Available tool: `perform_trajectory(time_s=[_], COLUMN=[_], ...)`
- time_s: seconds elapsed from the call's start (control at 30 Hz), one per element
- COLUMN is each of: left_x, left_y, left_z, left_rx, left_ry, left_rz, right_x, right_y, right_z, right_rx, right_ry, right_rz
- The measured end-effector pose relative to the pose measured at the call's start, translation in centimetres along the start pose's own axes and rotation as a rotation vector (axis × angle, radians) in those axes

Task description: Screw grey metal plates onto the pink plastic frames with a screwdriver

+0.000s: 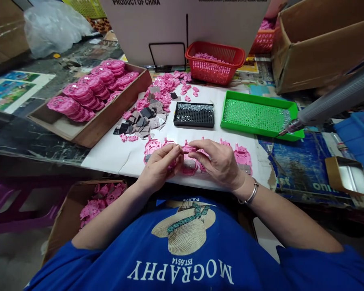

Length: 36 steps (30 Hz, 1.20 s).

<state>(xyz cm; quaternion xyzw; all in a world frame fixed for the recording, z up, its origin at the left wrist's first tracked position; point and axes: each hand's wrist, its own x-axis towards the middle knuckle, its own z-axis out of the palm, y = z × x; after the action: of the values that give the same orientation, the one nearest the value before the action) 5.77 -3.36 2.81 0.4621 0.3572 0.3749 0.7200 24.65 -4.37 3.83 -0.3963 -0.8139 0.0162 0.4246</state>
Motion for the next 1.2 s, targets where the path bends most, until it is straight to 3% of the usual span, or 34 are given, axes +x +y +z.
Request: perform_trajectory(time_s=[0.3, 0.6, 1.03, 1.2], left_x=[0.09, 0.10, 0.05, 0.03], left_y=[0.09, -0.03, -0.10, 0.10], left_z=[-0.02, -0.55, -0.35, -0.25], left_rx=[0.053, 0.303, 0.171, 0.131], left_ry=[0.041, 0.066, 0.043, 0.044], left_rz=[0.061, 0.155, 0.074, 0.052], right_x=[-0.70, -1.02, -0.77, -0.31], right_y=[0.26, 0.71, 0.29, 0.25], right_z=[0.50, 0.64, 0.11, -0.02], right_rx=[0.032, 0.051, 0.158, 0.172], right_ry=[0.006, -0.025, -0.030, -0.040], right_rz=[-0.008, -0.005, 0.122, 0.027])
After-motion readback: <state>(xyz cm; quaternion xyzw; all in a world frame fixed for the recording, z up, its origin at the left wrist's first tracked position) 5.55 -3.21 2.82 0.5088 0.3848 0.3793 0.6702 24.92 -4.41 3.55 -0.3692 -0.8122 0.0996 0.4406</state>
